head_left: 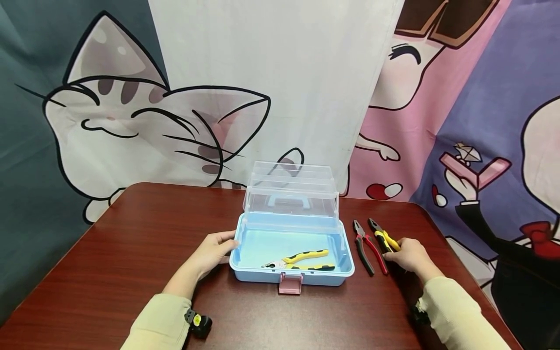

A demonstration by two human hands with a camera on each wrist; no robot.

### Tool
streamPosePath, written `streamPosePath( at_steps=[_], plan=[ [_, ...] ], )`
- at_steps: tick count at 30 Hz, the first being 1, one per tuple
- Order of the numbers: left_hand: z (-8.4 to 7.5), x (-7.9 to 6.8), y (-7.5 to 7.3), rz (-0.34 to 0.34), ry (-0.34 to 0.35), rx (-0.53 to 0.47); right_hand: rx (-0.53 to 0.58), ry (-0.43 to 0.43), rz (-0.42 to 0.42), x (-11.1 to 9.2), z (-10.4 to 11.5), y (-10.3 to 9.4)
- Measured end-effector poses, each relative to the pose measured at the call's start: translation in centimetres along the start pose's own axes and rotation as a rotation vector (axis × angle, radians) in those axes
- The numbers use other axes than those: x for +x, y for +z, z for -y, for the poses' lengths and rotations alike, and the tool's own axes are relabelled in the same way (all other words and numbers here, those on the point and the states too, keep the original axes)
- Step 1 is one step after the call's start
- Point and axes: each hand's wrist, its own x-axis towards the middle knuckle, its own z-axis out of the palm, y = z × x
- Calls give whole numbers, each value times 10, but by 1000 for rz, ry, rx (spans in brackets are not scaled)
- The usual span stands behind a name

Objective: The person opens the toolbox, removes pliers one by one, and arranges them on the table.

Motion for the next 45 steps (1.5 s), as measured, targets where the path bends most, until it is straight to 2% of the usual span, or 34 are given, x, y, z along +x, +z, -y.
streamPosePath(
  at_steps=[7, 14, 22, 27, 32, 39, 45],
  plan=[
    [0, 0, 0, 13, 8, 10, 2, -33, -14, -1, 0, 1],
    [1, 2, -1, -13, -13, 13, 2, -50, -5, -1, 2, -1],
    [1, 0, -2, -12, -8, 11, -23, -122, -27, -5, 6, 1],
    [2, 0, -1, -11, -9, 1, -35, -138, -43, -7, 5, 5],
    [3, -1, 0, 1, -1, -12, -31, -144, -46, -8, 5, 8],
    [2, -1, 0, 16, 9, -8, -4, -95, -18, -12, 8, 10],
    [3, 0, 0, 13, 20, -17, -4, -91, -27, -14, 12, 9]
  ],
)
